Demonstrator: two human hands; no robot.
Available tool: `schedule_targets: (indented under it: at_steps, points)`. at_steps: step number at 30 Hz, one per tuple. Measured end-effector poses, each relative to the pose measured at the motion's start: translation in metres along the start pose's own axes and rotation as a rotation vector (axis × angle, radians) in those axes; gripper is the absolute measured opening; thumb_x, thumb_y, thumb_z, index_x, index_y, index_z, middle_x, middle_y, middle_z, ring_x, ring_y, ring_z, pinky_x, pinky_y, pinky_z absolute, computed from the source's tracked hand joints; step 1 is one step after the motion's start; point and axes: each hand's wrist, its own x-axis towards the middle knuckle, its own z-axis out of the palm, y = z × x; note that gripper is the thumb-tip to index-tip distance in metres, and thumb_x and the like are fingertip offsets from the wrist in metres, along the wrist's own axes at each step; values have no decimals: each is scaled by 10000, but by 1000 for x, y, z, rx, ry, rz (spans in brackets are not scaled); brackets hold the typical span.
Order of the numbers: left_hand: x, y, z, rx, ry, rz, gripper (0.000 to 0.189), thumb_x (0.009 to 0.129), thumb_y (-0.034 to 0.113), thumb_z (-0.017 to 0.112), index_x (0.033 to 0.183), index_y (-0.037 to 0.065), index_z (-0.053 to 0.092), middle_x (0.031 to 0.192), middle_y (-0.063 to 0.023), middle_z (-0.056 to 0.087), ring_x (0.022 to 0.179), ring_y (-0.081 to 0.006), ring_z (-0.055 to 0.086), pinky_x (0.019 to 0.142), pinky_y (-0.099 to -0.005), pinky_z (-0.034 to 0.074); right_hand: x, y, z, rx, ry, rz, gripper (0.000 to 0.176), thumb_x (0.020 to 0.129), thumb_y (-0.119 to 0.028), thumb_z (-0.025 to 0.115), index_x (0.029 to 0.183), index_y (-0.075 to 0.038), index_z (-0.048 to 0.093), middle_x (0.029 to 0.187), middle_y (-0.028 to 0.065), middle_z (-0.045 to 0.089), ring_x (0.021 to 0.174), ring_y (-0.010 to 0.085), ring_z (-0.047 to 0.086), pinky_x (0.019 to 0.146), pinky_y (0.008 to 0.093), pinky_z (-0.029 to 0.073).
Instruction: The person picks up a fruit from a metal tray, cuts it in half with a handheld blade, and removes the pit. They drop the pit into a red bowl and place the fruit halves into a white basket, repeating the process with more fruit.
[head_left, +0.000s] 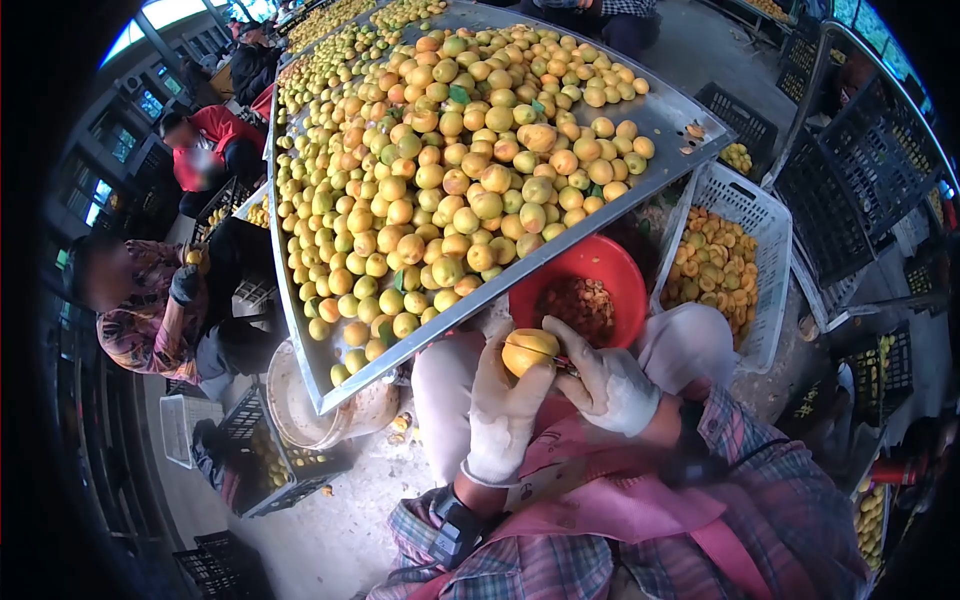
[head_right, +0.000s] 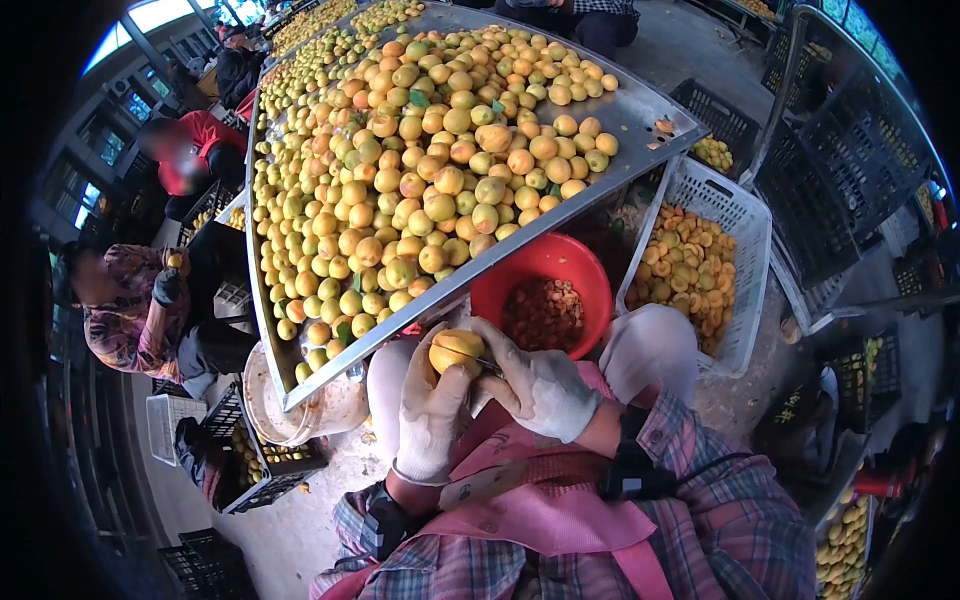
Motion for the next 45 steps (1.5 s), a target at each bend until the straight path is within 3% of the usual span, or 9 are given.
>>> schedule_targets:
  at_steps: [4,12,25,28,31,38,40,44,45]
  points:
    - [5,-6,0,-344,-74,-224,434,904,236,658,1197,-49,512,1055,-95,605,937,-138,573,834,-283,480,0,2,6,-49,62,-32,702,882,-195,589,1459,-2,240,902,145,669,621,289,657,556,403,524]
    - [8,-9,0,183,73,-33,473,839,219,720,1179,-39,517,970,-111,639,861,-179,632,778,-298,520,-2,13,22,-43,-28,85,608,912,-268,535,1431,-51,303,777,162,650,554,307,635,511,433,508]
    - [2,-25,-7,295,-119,-32,309,894,147,640,1123,-22,519,957,-75,620,845,-130,611,723,-264,509,8,13,15,577,-182,59,764,761,-51,632,1443,-115,294,1287,177,548,1122,335,600,934,379,492]
    - [3,-30,-13,514,-198,175,302,886,156,654,1096,-22,531,929,-77,631,831,-127,614,727,-265,511,3,16,21,582,-172,59,755,758,-35,617,1439,-114,302,1295,173,536,1134,343,586,946,381,485]
    - [2,-15,-6,382,-136,-62,297,871,163,658,1075,-22,547,914,-74,638,812,-134,618,725,-272,513,4,11,17,685,-139,5,740,756,-36,613,1429,-126,317,1269,160,547,1060,328,617,898,385,509]
    - [-6,-25,-12,482,-83,22,342,825,192,668,1059,-35,562,895,-88,648,797,-167,633,730,-301,522,2,-1,2,735,-328,173,709,755,-57,626,1403,-155,356,1190,103,586,888,246,660,745,357,542]
    - [-7,-30,-13,357,-130,55,387,818,236,683,1073,-27,558,900,-96,652,812,-176,642,744,-318,527,2,-7,-5,796,-408,254,692,768,-15,659,1394,-103,376,1294,78,516,1141,205,572,960,300,459]
    - [-16,-10,-9,508,-96,-2,431,806,286,702,1085,-8,556,929,-84,649,846,-172,635,771,-312,518,-3,-2,0,654,-304,61,649,778,-33,665,1367,-100,402,1255,85,539,1141,228,573,975,317,452]
    - [-16,-9,-8,457,-113,20,462,801,319,714,1090,-4,554,939,-78,647,863,-170,631,784,-306,511,-2,-2,0,636,-251,-5,664,774,-66,659,1378,-137,394,1194,90,573,923,208,610,792,315,491]
